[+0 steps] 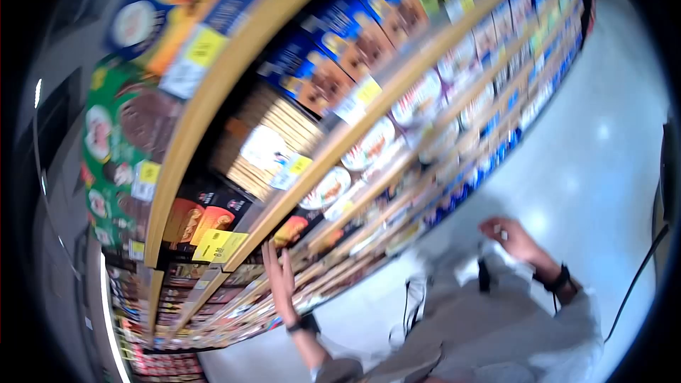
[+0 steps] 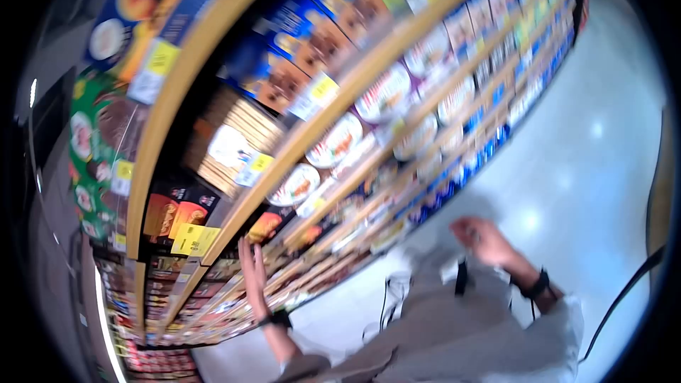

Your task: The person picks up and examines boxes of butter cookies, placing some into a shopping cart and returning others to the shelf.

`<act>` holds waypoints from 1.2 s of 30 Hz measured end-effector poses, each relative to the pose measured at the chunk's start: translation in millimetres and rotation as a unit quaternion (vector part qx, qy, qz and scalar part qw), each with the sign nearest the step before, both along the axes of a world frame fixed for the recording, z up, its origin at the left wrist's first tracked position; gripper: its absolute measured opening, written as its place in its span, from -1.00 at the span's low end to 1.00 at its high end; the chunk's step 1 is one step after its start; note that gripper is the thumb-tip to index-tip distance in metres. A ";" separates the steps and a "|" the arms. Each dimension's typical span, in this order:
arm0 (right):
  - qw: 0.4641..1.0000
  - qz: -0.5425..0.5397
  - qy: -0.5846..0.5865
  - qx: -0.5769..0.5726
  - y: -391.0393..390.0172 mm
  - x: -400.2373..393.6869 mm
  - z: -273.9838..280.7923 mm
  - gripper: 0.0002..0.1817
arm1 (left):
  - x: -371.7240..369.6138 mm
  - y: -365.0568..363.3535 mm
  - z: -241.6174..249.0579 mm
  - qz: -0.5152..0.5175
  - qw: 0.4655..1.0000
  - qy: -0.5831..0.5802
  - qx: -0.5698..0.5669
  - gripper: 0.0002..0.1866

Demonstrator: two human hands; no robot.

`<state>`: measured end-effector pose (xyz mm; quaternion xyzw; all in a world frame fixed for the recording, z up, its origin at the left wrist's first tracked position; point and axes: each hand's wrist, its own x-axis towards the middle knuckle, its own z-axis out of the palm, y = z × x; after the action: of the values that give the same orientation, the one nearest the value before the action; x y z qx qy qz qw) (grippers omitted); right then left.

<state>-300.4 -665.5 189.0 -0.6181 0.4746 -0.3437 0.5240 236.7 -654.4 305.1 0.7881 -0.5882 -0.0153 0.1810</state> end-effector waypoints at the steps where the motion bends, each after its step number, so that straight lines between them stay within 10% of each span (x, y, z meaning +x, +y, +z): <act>1: 1.000 0.022 0.015 0.011 -1.3 -3.9 34.3 -0.78 | -6.5 31.7 2.2 -0.028 1.000 0.002 -0.009 -0.41; 6: 0.965 0.171 -0.158 0.117 8.4 6.7 152.4 -0.68 | 6.1 183.6 -9.3 0.108 0.988 0.107 -0.039 -0.48; 11: 0.927 0.351 0.005 -0.135 16.5 168.2 175.6 -0.60 | 13.1 246.1 -69.3 0.116 0.955 0.267 -0.064 -0.55; 21: 0.791 0.264 0.261 -0.486 9.1 441.6 105.9 -0.38 | -5.0 352.0 -241.1 0.023 0.903 0.427 -0.040 -0.55; 26: 0.804 0.161 0.264 -0.508 -45.0 491.9 95.6 -0.36 | -15.8 399.3 -316.7 0.087 0.832 0.544 -0.059 -0.64; 30: 0.869 0.069 0.372 -0.318 -70.3 532.4 109.7 -0.31 | -4.5 414.6 -356.8 0.126 0.816 0.563 -0.033 -0.62; 33: 0.813 0.047 0.448 -0.368 -123.4 548.1 106.2 -0.48 | 6.8 407.8 -379.5 0.152 0.823 0.546 -0.034 -0.64; 36: 0.842 0.167 0.360 -0.364 -108.9 567.2 119.2 -0.44 | 20.6 392.0 -380.0 0.146 0.838 0.525 -0.025 -0.66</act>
<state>266.8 -774.4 308.2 -0.9147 0.3602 -0.1519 0.1029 257.3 -262.4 -74.9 0.7337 -0.2837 -0.3852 0.4825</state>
